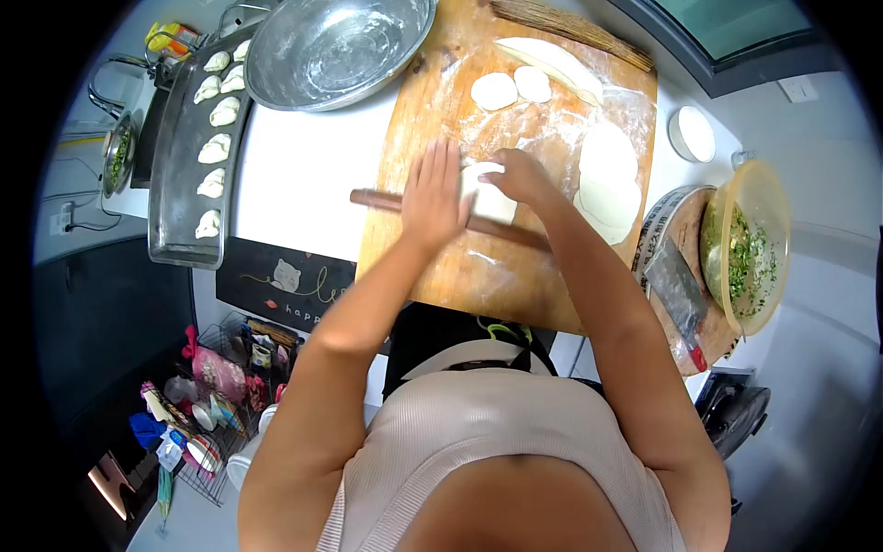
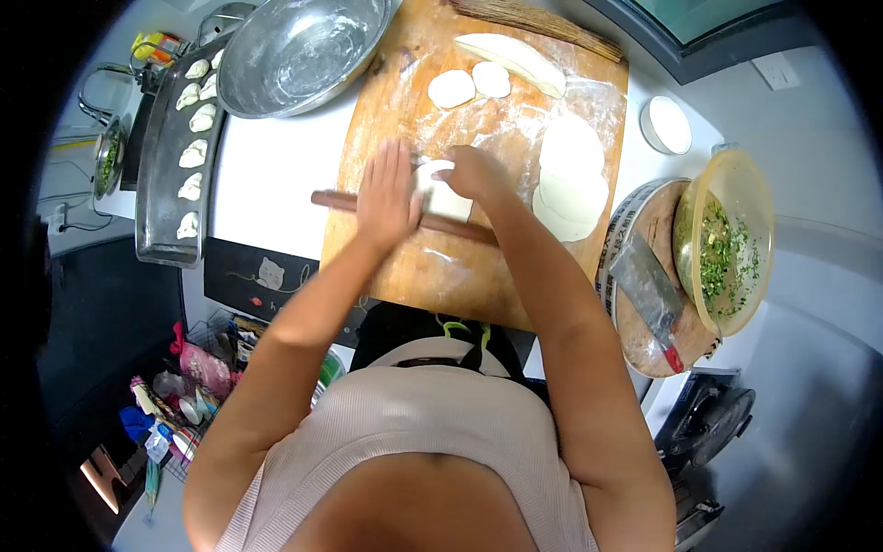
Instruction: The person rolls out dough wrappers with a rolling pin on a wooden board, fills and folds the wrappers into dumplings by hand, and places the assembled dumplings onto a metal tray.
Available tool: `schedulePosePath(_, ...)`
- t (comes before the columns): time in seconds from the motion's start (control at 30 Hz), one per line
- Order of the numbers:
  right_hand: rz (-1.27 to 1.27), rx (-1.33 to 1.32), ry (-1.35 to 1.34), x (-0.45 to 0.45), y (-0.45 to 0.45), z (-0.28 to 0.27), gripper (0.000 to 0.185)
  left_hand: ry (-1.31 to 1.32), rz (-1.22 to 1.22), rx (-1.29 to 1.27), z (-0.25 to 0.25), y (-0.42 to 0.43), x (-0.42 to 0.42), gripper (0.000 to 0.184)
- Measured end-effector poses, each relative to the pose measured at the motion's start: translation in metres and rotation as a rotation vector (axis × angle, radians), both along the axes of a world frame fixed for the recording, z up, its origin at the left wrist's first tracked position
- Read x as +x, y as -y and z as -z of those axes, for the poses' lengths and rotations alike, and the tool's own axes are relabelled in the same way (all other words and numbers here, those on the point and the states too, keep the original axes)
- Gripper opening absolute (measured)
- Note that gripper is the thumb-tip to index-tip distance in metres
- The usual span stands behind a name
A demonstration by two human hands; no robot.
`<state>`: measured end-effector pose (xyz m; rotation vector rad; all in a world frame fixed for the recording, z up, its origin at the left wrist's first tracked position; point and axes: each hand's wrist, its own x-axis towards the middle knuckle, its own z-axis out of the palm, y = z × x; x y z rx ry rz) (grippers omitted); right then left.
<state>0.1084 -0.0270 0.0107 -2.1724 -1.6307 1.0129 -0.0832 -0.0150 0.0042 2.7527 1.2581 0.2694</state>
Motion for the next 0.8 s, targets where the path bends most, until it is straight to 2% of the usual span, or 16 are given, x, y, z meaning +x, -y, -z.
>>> schedulePosePath(0.03,0.049,0.028,0.008,0.001,0.004,0.011,0.047,-0.023,0.043,-0.028,-0.002,0.025,-0.021,0.07)
schedulePosePath(0.07,0.145,0.164,0.036,0.004,0.015,0.027,0.047,-0.018,0.074,-0.08,0.0,0.046,-0.043,0.07)
schedulePosePath(0.17,0.221,-0.082,-0.369,0.028,0.042,0.018,0.047,-0.026,0.074,-0.172,0.0,0.06,-0.054,0.071)
schedulePosePath(0.27,-0.165,-0.367,-0.359,0.039,0.049,-0.006,0.045,-0.039,0.025,-0.081,0.005,0.029,-0.021,0.071)
schedulePosePath(0.3,-0.13,-0.188,-0.229,0.035,0.048,-0.003,0.045,-0.047,0.011,-0.033,0.008,0.01,-0.003,0.071)
schedulePosePath(0.37,-0.058,0.168,0.034,0.018,0.044,0.008,0.045,0.119,-0.057,-0.027,0.009,-0.028,0.03,0.071)
schedulePosePath(0.4,-0.024,0.186,-0.083,0.019,0.033,0.018,0.044,0.106,-0.059,-0.023,0.011,-0.028,0.032,0.071)
schedulePosePath(0.5,-0.033,-0.043,-0.05,0.011,0.015,-0.001,0.042,0.094,-0.028,-0.002,0.004,-0.017,0.025,0.071)
schedulePosePath(0.53,0.002,0.079,-0.02,0.013,0.017,0.014,0.037,0.092,0.015,-0.012,0.002,0.011,0.001,0.071)
schedulePosePath(0.63,0.434,0.065,-0.3,0.019,0.028,0.032,0.033,0.002,0.073,-0.122,-0.005,0.061,-0.04,0.07)
schedulePosePath(0.77,-0.072,-0.457,-0.421,0.044,0.039,-0.01,0.043,-0.089,0.022,-0.116,-0.002,0.047,-0.02,0.068)
schedulePosePath(0.8,-0.131,-0.278,-0.3,0.043,0.038,-0.006,0.045,-0.098,0.004,-0.088,-0.003,0.033,-0.005,0.069)
